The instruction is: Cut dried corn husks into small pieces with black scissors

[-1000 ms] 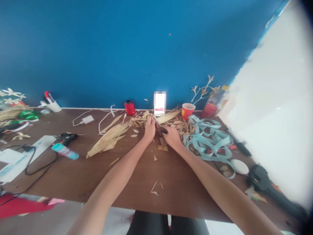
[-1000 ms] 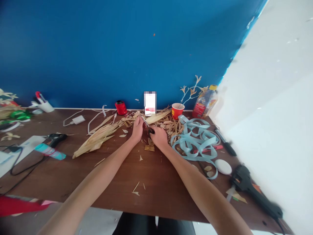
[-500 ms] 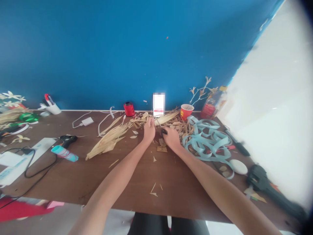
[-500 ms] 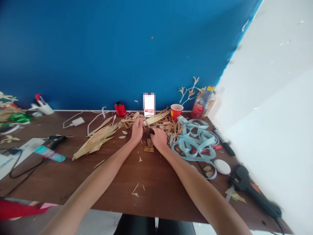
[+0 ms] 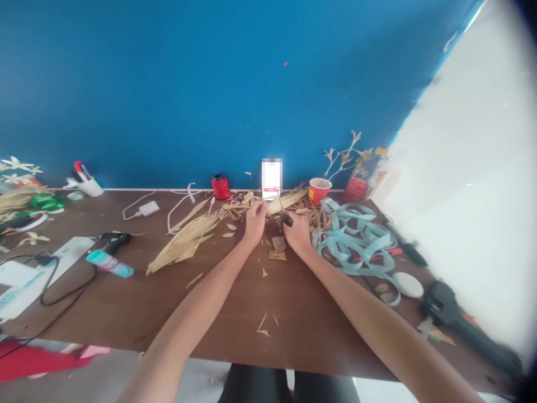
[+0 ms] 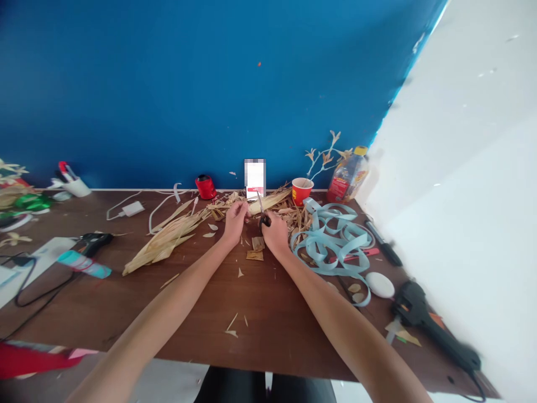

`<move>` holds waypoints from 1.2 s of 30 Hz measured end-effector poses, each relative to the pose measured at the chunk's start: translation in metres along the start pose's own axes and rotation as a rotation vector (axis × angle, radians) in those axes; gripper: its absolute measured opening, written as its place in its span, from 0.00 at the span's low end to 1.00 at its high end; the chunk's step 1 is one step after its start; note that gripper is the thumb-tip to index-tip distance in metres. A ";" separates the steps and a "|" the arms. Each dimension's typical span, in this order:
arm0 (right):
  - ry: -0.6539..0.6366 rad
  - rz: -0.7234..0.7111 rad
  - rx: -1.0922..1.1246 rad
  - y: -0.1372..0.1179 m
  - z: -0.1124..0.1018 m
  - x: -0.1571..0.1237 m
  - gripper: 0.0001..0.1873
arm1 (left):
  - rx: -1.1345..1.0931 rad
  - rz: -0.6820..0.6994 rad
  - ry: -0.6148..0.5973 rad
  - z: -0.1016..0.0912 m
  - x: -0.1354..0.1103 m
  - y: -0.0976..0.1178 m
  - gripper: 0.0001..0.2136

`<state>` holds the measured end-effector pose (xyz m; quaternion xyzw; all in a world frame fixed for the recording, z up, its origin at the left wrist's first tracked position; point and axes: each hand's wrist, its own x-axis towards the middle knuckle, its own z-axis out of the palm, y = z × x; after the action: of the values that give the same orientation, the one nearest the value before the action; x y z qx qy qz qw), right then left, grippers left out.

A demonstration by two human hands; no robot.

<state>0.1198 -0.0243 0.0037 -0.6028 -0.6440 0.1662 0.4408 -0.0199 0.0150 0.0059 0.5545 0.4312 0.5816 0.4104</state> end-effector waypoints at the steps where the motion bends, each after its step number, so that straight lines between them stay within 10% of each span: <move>1: -0.001 -0.001 0.006 0.000 0.000 0.000 0.10 | 0.007 0.013 -0.008 0.000 0.000 0.000 0.14; 23: 0.011 -0.009 -0.020 -0.003 0.002 -0.001 0.16 | -0.063 -0.120 -0.093 0.004 0.002 -0.007 0.08; 36: 0.020 0.025 0.000 -0.005 -0.001 -0.001 0.15 | 0.100 0.045 -0.113 0.002 0.003 -0.011 0.14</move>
<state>0.1174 -0.0271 0.0076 -0.6124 -0.6320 0.1657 0.4452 -0.0177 0.0213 -0.0032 0.6159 0.4233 0.5360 0.3927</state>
